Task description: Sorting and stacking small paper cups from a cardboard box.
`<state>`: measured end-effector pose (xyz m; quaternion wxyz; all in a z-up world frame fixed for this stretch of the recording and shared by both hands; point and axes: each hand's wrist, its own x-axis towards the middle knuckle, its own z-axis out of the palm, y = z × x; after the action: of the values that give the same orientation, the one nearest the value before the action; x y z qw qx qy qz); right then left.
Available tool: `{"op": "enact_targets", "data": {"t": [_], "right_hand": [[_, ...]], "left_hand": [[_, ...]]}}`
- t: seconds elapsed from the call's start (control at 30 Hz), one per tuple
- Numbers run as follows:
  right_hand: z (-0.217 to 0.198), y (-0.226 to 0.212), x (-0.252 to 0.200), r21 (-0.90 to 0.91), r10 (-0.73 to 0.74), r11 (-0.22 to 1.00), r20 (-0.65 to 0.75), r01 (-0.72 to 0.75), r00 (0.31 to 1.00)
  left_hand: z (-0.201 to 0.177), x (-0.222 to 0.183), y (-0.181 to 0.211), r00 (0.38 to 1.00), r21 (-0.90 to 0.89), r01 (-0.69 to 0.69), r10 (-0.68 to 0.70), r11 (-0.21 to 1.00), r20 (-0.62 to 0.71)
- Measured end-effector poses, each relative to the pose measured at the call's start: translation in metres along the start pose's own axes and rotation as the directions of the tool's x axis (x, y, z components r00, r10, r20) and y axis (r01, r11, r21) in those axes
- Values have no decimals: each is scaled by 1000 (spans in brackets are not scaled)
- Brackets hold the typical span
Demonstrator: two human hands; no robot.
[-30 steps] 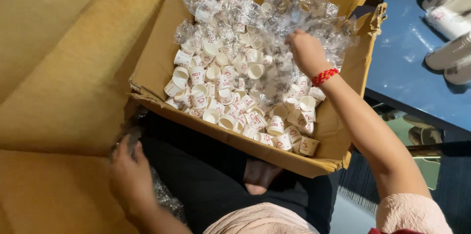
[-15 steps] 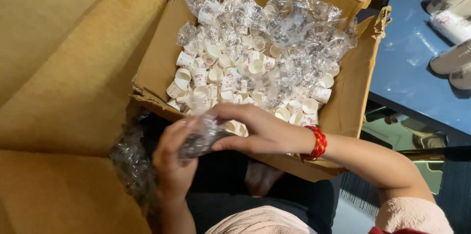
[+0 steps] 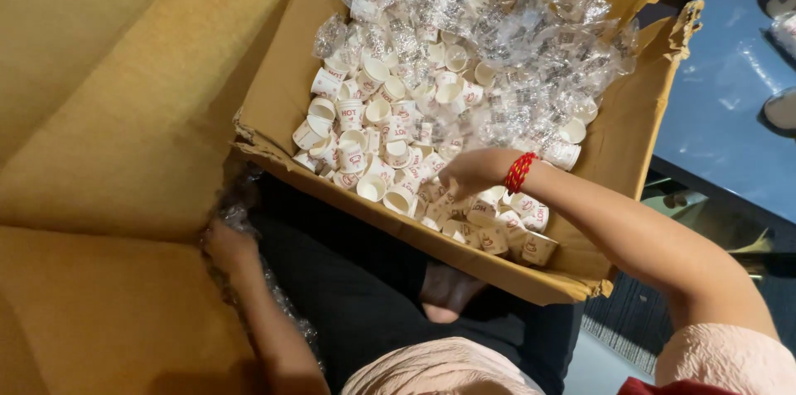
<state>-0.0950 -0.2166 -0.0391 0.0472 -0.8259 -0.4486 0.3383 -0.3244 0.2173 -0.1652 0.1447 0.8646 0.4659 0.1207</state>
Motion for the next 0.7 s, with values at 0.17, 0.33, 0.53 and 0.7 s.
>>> {"op": "enact_targets", "data": {"t": [0.17,0.33,0.53,0.7], "right_hand": [[26,-24,-8,-134,-21,990,199,49,980],[16,-39,-12,-164,-26,985,143,49,989],[18,-54,-12,-241,-41,970,-24,34,999],[28,-33,-4,-574,-143,816,-302,-61,942]], "left_hand": [[-12,-6,-4,985,-13,77,-74,997,159],[-136,-65,72,977,21,-214,214,977,4],[-213,-119,202,780,-499,-626,502,600,-375],[-195,-101,258,556,-404,-807,783,430,-278]]}}
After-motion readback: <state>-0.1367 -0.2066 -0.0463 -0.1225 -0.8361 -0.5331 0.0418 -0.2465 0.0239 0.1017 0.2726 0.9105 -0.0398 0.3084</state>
